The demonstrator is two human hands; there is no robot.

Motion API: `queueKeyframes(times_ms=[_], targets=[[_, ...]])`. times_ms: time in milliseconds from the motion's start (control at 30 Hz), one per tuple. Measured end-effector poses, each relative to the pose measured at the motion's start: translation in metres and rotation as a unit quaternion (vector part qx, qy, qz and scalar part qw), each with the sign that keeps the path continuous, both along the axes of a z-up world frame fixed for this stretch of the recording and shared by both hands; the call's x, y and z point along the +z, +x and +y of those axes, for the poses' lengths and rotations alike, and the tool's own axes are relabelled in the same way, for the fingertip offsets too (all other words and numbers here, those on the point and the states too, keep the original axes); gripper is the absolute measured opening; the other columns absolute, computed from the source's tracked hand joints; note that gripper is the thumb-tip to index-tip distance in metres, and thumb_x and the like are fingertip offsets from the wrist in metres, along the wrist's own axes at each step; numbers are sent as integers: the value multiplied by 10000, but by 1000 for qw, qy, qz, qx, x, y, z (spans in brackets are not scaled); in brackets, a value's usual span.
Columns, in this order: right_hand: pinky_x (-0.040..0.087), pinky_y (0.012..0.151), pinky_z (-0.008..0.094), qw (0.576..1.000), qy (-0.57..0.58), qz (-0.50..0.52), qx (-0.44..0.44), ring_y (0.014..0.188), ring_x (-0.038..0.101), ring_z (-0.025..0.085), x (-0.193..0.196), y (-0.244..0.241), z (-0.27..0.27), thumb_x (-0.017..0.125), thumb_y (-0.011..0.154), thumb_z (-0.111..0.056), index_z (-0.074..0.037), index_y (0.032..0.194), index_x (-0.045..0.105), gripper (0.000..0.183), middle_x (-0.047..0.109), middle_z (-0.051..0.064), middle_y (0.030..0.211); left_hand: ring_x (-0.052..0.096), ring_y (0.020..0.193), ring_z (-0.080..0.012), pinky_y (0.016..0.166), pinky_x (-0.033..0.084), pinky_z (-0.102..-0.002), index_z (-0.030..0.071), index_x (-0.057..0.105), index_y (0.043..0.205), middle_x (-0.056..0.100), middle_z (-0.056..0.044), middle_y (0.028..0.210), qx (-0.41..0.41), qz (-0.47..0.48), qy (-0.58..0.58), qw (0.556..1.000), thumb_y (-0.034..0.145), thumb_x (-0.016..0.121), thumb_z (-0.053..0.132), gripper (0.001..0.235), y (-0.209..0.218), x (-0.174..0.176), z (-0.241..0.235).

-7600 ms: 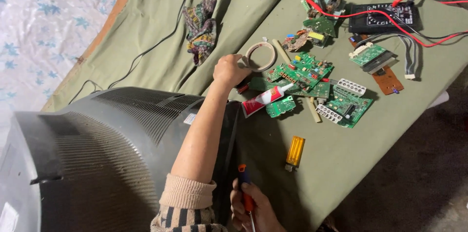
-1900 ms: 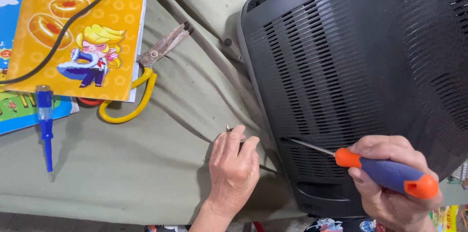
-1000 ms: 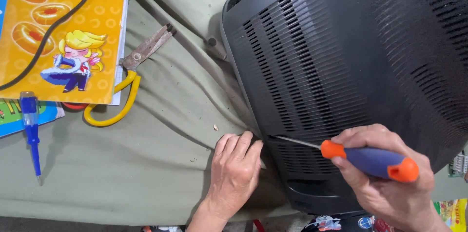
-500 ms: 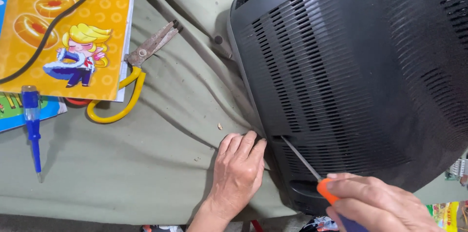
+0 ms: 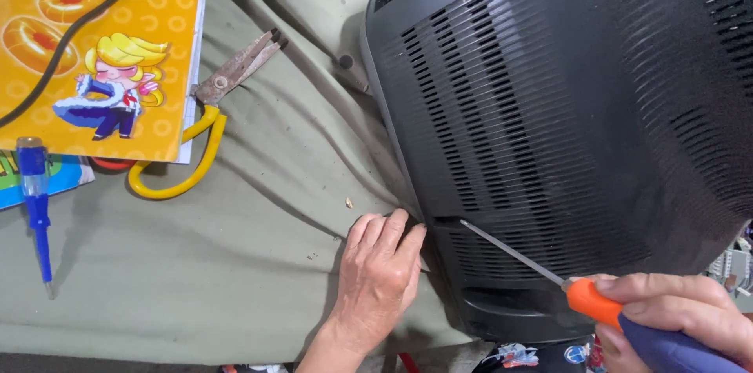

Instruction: The person uses a screwdriver to pry open the casing of a CRT television. They work on the side and back of the device, attempting to release clips and separate the plastic shell.

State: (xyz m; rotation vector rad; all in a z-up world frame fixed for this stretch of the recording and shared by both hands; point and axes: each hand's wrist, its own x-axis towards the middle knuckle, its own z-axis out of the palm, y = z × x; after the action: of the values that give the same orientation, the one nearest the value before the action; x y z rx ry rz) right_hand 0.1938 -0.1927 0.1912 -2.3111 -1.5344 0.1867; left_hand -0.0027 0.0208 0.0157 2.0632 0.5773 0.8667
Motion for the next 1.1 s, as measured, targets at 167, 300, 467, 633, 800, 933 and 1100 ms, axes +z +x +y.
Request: queueKeyframes(times_ms=[167,300,467,633,800,933,1100], targets=[[707,982,353,999,13,17,-25,998,813,224,-3,-1,8,840,597,-95,-77,807,624,302,718,119,1026,565,989,-316,1004,428,-437,-11,684,1074,596,-166,1203,-2,5,0,1000,714,738,-2,364,1,-1,-1],[678,932,342,999,-39,-25,-25,937,803,204,8,-21,40,860,505,-72,-67,735,671,298,733,120,1037,566,969,-305,991,435,-425,-9,686,1069,599,-156,1200,3,6,0,1000,720,737,1,353,1,0,0],[709,893,346,999,-29,-17,-17,939,816,227,2,-34,62,857,583,-55,-44,946,621,433,737,133,1067,569,977,-307,1005,433,-427,-17,693,1062,598,-163,1196,4,14,-2,1000,737,721,-11,326,2,0,0],[711,808,302,1000,-13,1,-14,872,828,185,-2,-51,86,875,588,-73,-76,935,652,412,778,101,1008,576,962,-296,996,449,-417,-11,701,1042,607,-152,1176,15,14,2,1000,744,718,-13,298,2,-1,0],[712,799,265,997,-20,15,79,913,841,170,-6,-57,95,855,608,-68,-116,879,685,323,790,66,1011,583,974,-294,1009,441,-412,-9,699,1047,610,-142,1167,18,13,1,1000,783,705,17,265,2,-3,-2],[711,821,317,983,-24,25,183,940,826,207,0,-58,115,832,649,-51,-91,916,686,308,778,90,1002,575,951,-294,1003,436,-417,-9,692,1063,608,-144,1164,13,10,4,1000,789,700,34,277,2,-2,-1],[655,916,356,956,-98,69,268,949,771,209,16,-57,132,781,683,-44,-104,961,657,310,754,38,1059,605,873,-263,892,504,-404,7,678,1152,646,-112,1109,53,-63,-27,996,815,712,16,339,2,8,-2]])
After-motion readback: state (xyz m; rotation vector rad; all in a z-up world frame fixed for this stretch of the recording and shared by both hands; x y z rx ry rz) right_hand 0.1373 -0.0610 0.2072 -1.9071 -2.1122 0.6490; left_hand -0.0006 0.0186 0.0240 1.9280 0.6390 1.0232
